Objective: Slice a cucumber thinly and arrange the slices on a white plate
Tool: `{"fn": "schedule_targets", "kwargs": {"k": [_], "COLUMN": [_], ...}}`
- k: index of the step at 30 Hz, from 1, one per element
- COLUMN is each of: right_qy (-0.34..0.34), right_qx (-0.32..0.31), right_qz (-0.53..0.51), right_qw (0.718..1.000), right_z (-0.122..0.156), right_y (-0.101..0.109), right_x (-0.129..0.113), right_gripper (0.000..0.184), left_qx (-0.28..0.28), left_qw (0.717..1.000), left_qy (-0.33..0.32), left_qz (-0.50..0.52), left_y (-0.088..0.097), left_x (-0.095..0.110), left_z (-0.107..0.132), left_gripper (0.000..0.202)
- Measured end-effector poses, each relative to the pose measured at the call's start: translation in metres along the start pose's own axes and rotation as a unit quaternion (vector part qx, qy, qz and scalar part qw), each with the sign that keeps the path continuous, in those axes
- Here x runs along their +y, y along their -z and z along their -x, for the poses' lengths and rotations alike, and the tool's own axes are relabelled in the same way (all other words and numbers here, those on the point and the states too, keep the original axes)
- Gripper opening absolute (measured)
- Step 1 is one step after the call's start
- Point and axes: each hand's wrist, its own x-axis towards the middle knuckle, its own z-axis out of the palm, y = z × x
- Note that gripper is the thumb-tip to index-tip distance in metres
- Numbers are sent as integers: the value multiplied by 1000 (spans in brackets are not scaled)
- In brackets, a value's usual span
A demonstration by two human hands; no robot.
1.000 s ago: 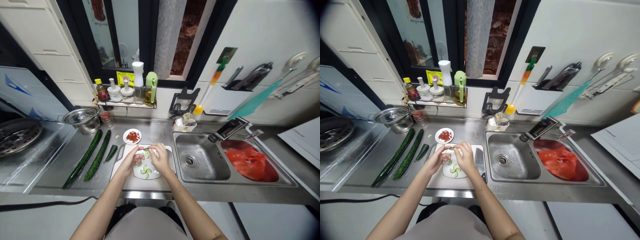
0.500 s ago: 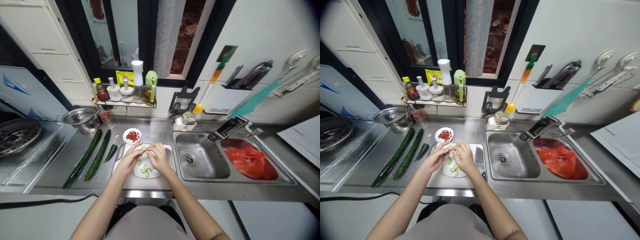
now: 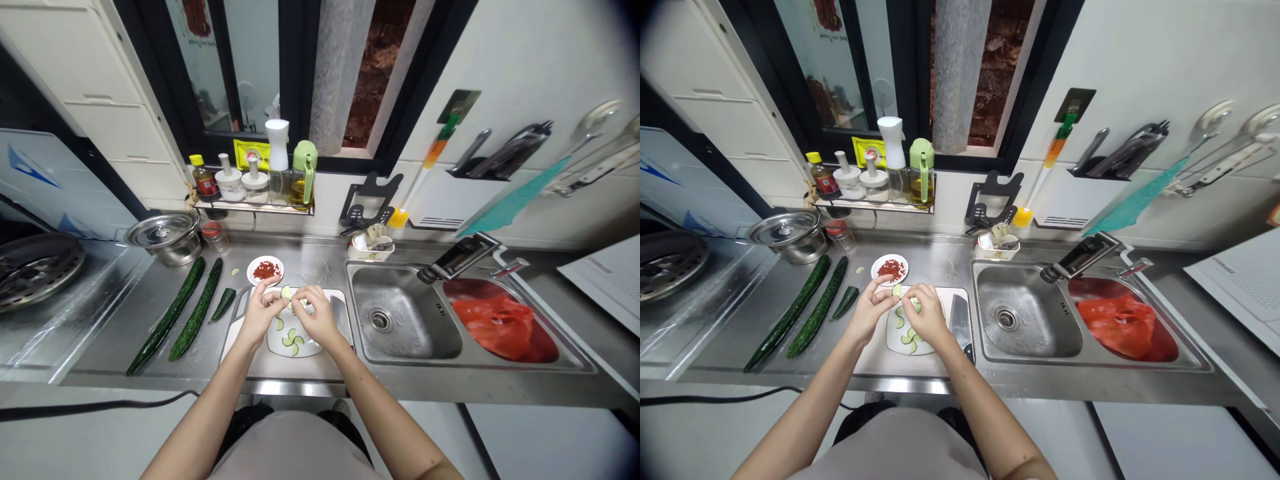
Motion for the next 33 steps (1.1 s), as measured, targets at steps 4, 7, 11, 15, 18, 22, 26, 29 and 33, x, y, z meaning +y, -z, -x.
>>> {"fn": "schedule_targets", "kwargs": {"k": [4,7,11,15,18,22,26,29,33], "right_qy": [-33,-57,-94,-116,-130,-148,-173,-210,-232], "right_qx": [10,16,15,14,15,12,6,-11,-73], "right_qz": [-29,-55,-90,-109,-117,-123,-140,-169,-189], "right_qw": [999,997,991,987,984,981,975,963,952], "right_z": [-1,-3,-5,-6,-7,-7,-8,-8,-7], "right_y": [-4,-7,-9,-10,-11,-12,-15,-21,-31], "right_x": [2,3,1,0,1,4,11,22,45], "right_gripper": [13,14,16,16,16,15,13,11,8], "left_qx": [7,14,26,29,31,34,44,47,60], "left_qw": [999,998,996,995,994,993,990,990,994], "left_qy": [-31,-52,-69,-76,-78,-82,-94,-90,-53], "left_qz": [-19,-33,-55,-65,-71,-76,-96,-99,-81], "left_y": [0,-1,-1,-1,-1,0,3,7,16], "left_x": [0,0,-1,-2,-3,-6,-14,-22,-40], "left_z": [0,0,0,-1,-2,-3,-6,-8,-14], "left_gripper": [63,62,59,56,53,49,43,40,36]}}
